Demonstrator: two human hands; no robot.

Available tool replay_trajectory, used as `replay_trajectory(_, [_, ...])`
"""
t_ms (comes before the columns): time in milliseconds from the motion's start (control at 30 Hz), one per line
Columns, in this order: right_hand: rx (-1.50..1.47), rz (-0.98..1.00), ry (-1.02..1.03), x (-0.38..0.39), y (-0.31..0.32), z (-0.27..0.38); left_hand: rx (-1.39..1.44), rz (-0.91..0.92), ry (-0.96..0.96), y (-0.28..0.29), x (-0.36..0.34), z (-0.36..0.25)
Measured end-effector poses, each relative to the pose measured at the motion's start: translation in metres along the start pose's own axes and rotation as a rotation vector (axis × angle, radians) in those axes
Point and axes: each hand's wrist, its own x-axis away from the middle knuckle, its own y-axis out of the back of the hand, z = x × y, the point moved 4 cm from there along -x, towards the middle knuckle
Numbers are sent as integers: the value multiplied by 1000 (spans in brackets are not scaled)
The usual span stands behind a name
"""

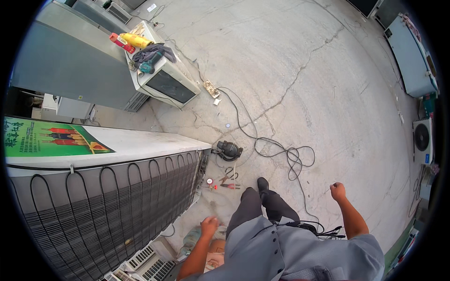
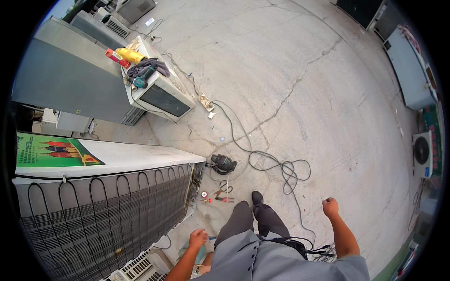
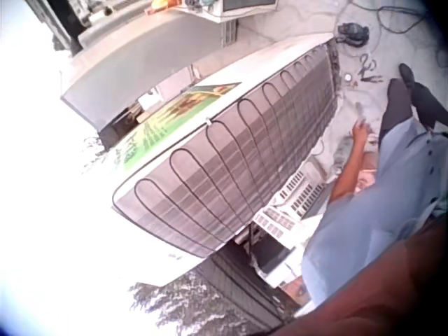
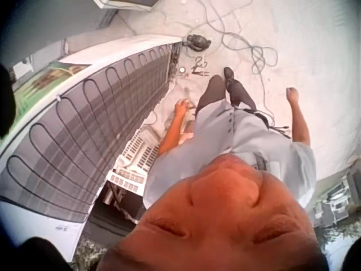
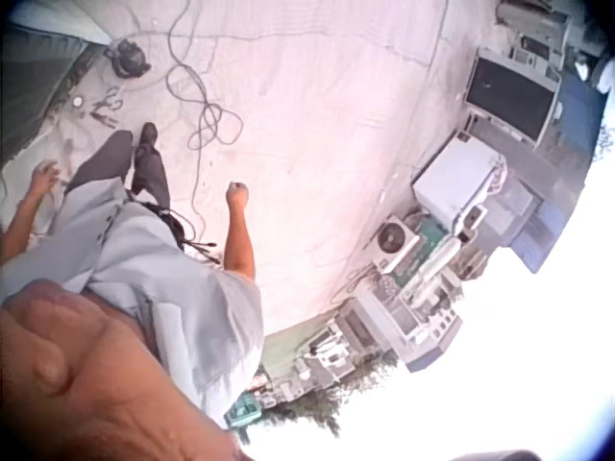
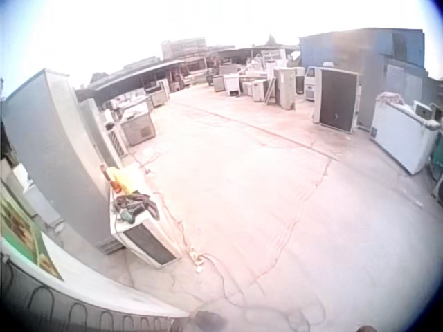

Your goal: The person connects a power strip to a vacuum pump and attaches a hose to a pressure gauge on an air conditioner unit. They then walk to retrieve a plastic bottle, return to the unit, and pour liquid from the bottle into the air conditioner's internal components.

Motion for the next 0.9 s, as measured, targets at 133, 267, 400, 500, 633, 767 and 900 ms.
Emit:
replay_trajectory(133, [-272, 229, -127, -22, 29, 28, -42, -84, 92, 7, -16, 56])
replay_trajectory(267, [-183, 404, -53, -45, 45, 92, -345, 179, 70, -25, -81, 117])
replay_trajectory(400, [46, 554, 128, -95, 83, 181, -128, 530, 208, -86, -117, 68])
replay_trajectory(500, [-19, 471, 169, -155, 119, 244, -685, 527, -311, -115, -153, -6])
replay_trajectory(633, [-178, 392, 24, -244, 188, 303, -1074, 294, -531, -133, -208, -146])
replay_trajectory(767, [-295, 303, 19, -321, 240, 382, 160, -68, -202, -122, -221, -378])
replay_trajectory(900, [-378, 263, -60, -391, 248, 429, 343, -115, -292, -124, -267, -568])
